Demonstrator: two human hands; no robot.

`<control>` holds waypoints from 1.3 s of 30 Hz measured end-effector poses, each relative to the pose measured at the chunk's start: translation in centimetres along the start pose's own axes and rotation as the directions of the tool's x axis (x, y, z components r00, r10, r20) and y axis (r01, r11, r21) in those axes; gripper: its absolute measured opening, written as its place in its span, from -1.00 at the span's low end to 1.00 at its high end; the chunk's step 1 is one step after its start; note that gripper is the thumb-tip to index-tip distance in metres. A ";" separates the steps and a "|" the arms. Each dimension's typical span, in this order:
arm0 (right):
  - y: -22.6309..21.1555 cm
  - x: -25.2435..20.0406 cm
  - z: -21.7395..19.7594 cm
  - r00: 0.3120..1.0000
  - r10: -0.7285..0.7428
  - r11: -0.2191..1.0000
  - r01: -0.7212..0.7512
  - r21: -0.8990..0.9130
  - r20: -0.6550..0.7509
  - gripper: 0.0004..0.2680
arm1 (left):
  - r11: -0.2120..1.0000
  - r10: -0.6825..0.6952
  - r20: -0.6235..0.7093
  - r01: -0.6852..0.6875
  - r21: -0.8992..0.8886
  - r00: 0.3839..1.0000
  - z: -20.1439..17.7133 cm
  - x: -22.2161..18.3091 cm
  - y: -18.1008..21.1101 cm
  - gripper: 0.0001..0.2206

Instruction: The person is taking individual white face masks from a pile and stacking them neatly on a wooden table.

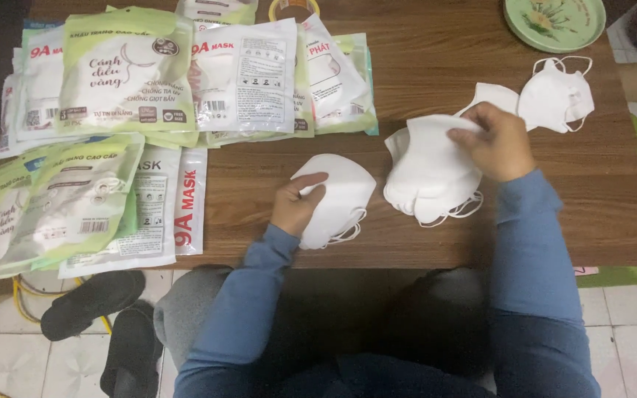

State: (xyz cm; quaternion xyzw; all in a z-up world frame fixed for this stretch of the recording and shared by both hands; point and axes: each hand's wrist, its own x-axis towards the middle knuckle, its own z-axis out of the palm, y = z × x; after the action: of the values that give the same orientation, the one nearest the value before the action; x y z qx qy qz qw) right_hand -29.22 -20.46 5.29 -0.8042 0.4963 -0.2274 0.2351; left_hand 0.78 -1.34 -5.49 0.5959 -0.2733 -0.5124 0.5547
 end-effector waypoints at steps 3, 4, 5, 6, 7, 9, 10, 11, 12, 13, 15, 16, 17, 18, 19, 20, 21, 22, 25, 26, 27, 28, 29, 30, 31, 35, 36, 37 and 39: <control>-3.6 -1.9 -1.4 0.990 -0.122 0.915 0.083 0.395 0.075 -0.87 | 0.995 -0.084 -0.057 0.087 0.049 0.995 -0.1 -0.3 1.4 -0.59; -3.7 -2.0 -0.5 0.989 -0.123 0.916 0.084 0.393 0.076 -0.87 | 0.995 -0.083 -0.057 0.086 0.046 0.995 -0.1 -0.2 1.5 -0.59; -3.8 -2.1 0.4 0.971 -0.207 0.892 0.138 0.431 0.118 -0.88 | 0.994 -0.109 -0.029 0.110 0.029 0.994 -0.1 0.0 1.5 -0.56; -3.8 -2.4 1.2 0.945 -0.288 0.862 0.185 0.472 0.155 -0.88 | 0.991 -0.135 0.001 0.135 0.015 0.991 0.0 0.1 1.4 -0.53; -4.6 -2.5 2.7 0.946 -0.286 0.863 0.184 0.470 0.155 -0.88 | 0.991 -0.136 0.003 0.136 0.014 0.991 0.2 -0.3 1.6 -0.53; -6.3 -2.5 5.6 0.927 -0.302 0.879 0.180 0.441 0.224 -0.86 | 0.989 -0.141 0.080 0.137 0.048 0.987 0.5 -1.0 2.0 -0.51; -6.8 -3.0 6.5 0.928 -0.298 0.881 0.177 0.439 0.225 -0.86 | 0.989 -0.143 0.083 0.140 0.047 0.986 0.9 -1.3 1.8 -0.51; -7.2 -3.5 7.5 0.936 -0.216 0.871 0.055 0.489 0.279 -0.86 | 0.987 -0.162 0.076 0.159 0.036 0.984 1.2 -1.6 1.7 -0.51; -7.7 -3.8 8.5 0.932 -0.137 0.845 -0.067 0.530 0.336 -0.87 | 0.984 -0.179 0.068 0.178 0.026 0.981 1.5 -1.8 1.6 -0.51; -7.1 -3.7 9.0 0.932 -0.134 0.846 -0.069 0.528 0.336 -0.87 | 0.984 -0.180 0.071 0.179 0.025 0.981 1.5 -1.7 1.3 -0.51; -6.0 -3.3 9.8 0.965 -0.204 0.909 0.125 0.398 0.163 -0.82 | 0.989 -0.140 0.015 0.140 0.038 0.990 1.3 -1.2 0.9 -0.57; -4.5 -2.6 9.0 0.966 -0.200 0.910 0.123 0.395 0.162 -0.82 | 0.989 -0.141 0.020 0.140 0.038 0.990 1.2 -1.2 0.9 -0.57; -3.0 -2.0 8.2 0.976 -0.211 0.942 0.190 0.277 0.051 -0.81 | 0.988 -0.149 0.007 0.148 0.047 0.989 1.0 -1.1 0.9 -0.57; -1.6 -1.2 7.5 0.970 -0.237 0.959 0.243 0.146 -0.059 -0.81 | 0.987 -0.154 -0.005 0.154 0.055 0.988 0.8 -1.0 0.9 -0.58; -0.7 -1.1 6.3 0.970 -0.235 0.960 0.242 0.143 -0.062 -0.81 | 0.987 -0.152 0.000 0.152 0.055 0.988 0.8 -1.1 1.2 -0.58; 0.1 -0.9 5.2 1.000 -0.018 1.000 0.017 -0.020 -0.022 -0.70 | 0.985 -0.149 -0.010 0.149 0.091 0.989 0.8 -1.2 1.5 -0.58; 1.0 -0.8 4.1 0.979 0.205 0.961 -0.205 -0.187 -0.019 -0.58 | 0.981 -0.145 -0.019 0.146 0.128 0.989 0.8 -1.4 1.7 -0.59; 1.2 -1.0 3.8 0.978 0.206 0.960 -0.205 -0.189 -0.019 -0.58 | 0.981 -0.146 -0.017 0.147 0.126 0.989 0.8 -1.5 1.8 -0.59; 1.0 -1.4 2.9 0.915 0.380 0.883 -0.314 -0.347 0.137 -0.34 | 0.975 -0.171 -0.033 0.174 0.138 0.985 0.7 -1.5 1.7 -0.59; 0.4 -1.6 2.8 0.895 0.412 0.879 -0.341 -0.333 0.171 -0.32 | 0.975 -0.174 -0.024 0.176 0.139 0.984 0.6 -1.4 1.5 -0.56; -0.2 -1.8 2.6 0.873 0.443 0.873 -0.368 -0.320 0.205 -0.31 | 0.974 -0.178 -0.016 0.178 0.141 0.984 0.6 -1.2 1.3 -0.53; -0.2 -1.6 2.6 0.874 0.441 0.874 -0.366 -0.319 0.206 -0.31 | 0.974 -0.176 -0.018 0.177 0.140 0.984 0.6 -1.2 1.4 -0.53; -0.3 -1.3 2.6 0.882 0.430 0.867 -0.344 -0.361 0.193 -0.34 | 0.968 -0.199 -0.008 0.197 0.154 0.980 0.6 -1.1 1.6 -0.45; -0.3 -1.2 2.7 0.889 0.420 0.857 -0.322 -0.402 0.183 -0.38 | 0.961 -0.224 0.001 0.221 0.169 0.975 0.5 -1.1 1.6 -0.37; -0.5 -1.2 2.8 0.889 0.418 0.859 -0.319 -0.401 0.187 -0.38 | 0.960 -0.225 -0.004 0.223 0.169 0.974 0.3 -0.8 1.1 -0.37; -1.2 -1.4 2.9 0.922 0.366 0.839 -0.270 -0.473 0.123 -0.47 | 0.964 -0.219 0.003 0.216 0.153 0.976 0.4 -1.4 2.0 -0.39; -1.3 -1.5 2.8 0.932 0.353 0.839 -0.276 -0.469 0.085 -0.49 | 0.958 -0.235 -0.004 0.232 0.169 0.972 0.7 -1.9 2.9 -0.33; 0.1 -1.3 3.0 0.931 0.355 0.839 -0.276 -0.469 0.085 -0.49 | 0.958 -0.236 -0.003 0.233 0.169 0.972 0.7 -1.9 2.7 -0.33; 2.8 -0.7 3.6 0.967 0.250 0.892 -0.246 -0.379 -0.039 -0.80 | 0.961 -0.233 -0.034 0.235 0.148 0.972 0.6 -1.7 2.5 -0.31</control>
State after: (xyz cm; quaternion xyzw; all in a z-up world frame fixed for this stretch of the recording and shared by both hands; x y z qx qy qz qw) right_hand -29.28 -20.35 0.67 -0.7658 0.6281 -0.0906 0.1040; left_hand 0.26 -0.61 -2.52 0.6684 -0.2344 -0.5472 0.4459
